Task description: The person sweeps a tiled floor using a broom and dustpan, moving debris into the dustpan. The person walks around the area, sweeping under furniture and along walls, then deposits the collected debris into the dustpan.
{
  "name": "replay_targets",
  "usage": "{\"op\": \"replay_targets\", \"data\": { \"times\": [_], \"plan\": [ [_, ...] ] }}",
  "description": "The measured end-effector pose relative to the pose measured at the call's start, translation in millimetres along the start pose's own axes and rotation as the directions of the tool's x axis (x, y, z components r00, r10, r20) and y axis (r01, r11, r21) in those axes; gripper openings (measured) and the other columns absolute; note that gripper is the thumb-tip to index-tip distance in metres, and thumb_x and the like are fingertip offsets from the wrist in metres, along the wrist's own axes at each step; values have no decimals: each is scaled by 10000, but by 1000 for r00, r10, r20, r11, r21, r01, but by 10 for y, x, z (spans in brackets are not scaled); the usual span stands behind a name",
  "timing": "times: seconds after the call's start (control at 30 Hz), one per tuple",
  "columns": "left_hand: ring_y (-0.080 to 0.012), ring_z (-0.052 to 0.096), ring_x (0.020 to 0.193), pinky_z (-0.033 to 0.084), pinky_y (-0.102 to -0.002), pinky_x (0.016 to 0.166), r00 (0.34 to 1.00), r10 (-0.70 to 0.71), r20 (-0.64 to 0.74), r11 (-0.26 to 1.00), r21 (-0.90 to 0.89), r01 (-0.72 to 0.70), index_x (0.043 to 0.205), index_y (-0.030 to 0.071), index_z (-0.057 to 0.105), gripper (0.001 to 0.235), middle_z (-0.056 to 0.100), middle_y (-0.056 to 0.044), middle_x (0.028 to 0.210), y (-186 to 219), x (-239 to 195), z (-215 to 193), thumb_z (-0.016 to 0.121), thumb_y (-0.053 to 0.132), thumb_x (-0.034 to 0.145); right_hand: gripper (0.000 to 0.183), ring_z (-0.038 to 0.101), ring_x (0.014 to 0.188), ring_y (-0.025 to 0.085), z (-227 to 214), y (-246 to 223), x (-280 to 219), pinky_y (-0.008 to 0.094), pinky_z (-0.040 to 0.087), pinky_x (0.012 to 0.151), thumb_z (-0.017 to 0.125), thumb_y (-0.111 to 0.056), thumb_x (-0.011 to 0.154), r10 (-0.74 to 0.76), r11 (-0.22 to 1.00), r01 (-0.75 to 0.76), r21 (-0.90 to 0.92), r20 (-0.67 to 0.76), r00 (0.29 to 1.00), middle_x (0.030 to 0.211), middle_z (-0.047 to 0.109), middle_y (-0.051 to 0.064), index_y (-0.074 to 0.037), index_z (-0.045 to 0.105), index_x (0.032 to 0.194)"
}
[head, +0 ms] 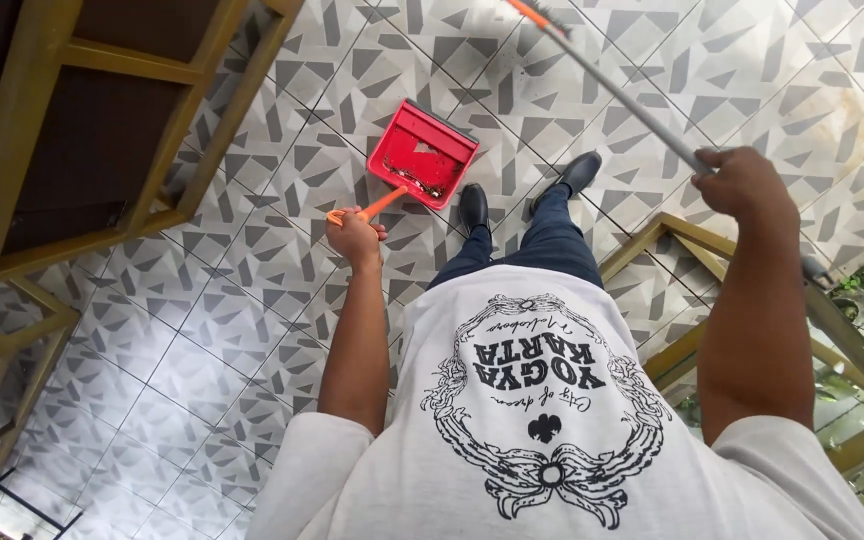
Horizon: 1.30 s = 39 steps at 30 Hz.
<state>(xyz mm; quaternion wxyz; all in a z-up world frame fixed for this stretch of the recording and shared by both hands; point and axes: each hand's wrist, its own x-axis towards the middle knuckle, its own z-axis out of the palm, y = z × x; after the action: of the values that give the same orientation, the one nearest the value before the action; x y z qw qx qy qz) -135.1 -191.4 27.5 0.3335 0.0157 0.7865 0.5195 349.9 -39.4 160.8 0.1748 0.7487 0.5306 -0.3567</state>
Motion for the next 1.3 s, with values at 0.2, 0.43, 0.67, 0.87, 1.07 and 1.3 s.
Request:
{"op": "replay_targets", "data": {
  "times": [0.2, 0.43, 0.67, 0.87, 1.07, 1.3],
  "plan": [
    [-177, 615, 355, 571, -278, 372, 997, -61, -45, 997, 34, 63, 1055, -11, 545, 225, 641, -177, 710, -128, -10, -162, 451, 125, 903, 514, 710, 996, 528, 757, -254, 747, 623, 573, 812, 691, -133, 872, -67, 966, 34, -255, -120, 991, 1063, 737, 333, -118, 704, 1386],
    [-289, 714, 622, 654, -361, 646, 992, -126, 12, 990, -62, 127, 1149, -9, 472, 276, 581, -314, 1118, -61, 17, -80, 489, 146, 921, 449, 671, 1160, 495, 1473, -507, 113, 597, 530, 974, 615, -220, 907, -59, 960, 120, -254, 237, 970, 1217, 730, 290, -151, 719, 1338],
    [-303, 737, 637, 675, -360, 655, 991, -134, -24, 969, -214, 126, 1104, 61, 482, 225, 578, -271, 1165, -206, -41, -228, 546, 131, 899, 468, 568, 1302, 542, 494, -814, -934, 580, 435, 1144, 548, -266, 946, -114, 945, 243, -221, 474, 873, 1362, 661, 332, -147, 672, 1381],
    [-302, 679, 514, 632, -315, 538, 924, -335, -182, 908, -324, 265, 1000, 55, 503, 104, 660, -223, 1077, 383, -359, -297, 480, 34, 900, 480, 698, 1031, 308, -536, -804, -793, 402, 508, 958, 606, -350, 1015, -10, 814, 263, -518, 440, 898, 1109, 806, 127, -388, 581, 1493],
    [-272, 578, 409, 545, -317, 410, 906, -330, -263, 902, -371, 221, 900, 45, 494, 87, 666, -206, 1068, 575, -454, -225, 422, 29, 853, 472, 754, 929, 351, -1460, -1383, -25, 419, 557, 830, 588, -327, 1065, -125, 723, 253, -643, 238, 963, 1397, 704, 145, -455, 553, 1519],
    [-275, 588, 480, 574, -312, 446, 800, -443, -404, 833, -516, 200, 982, 27, 503, 94, 595, -203, 993, 492, -285, 173, 479, 40, 893, 296, 694, 1054, 412, -1302, -3139, 1123, 534, 584, 826, 510, -261, 1042, -380, 515, 356, -779, 165, 910, 1130, 728, 171, -196, 687, 1271]
  ]
}}
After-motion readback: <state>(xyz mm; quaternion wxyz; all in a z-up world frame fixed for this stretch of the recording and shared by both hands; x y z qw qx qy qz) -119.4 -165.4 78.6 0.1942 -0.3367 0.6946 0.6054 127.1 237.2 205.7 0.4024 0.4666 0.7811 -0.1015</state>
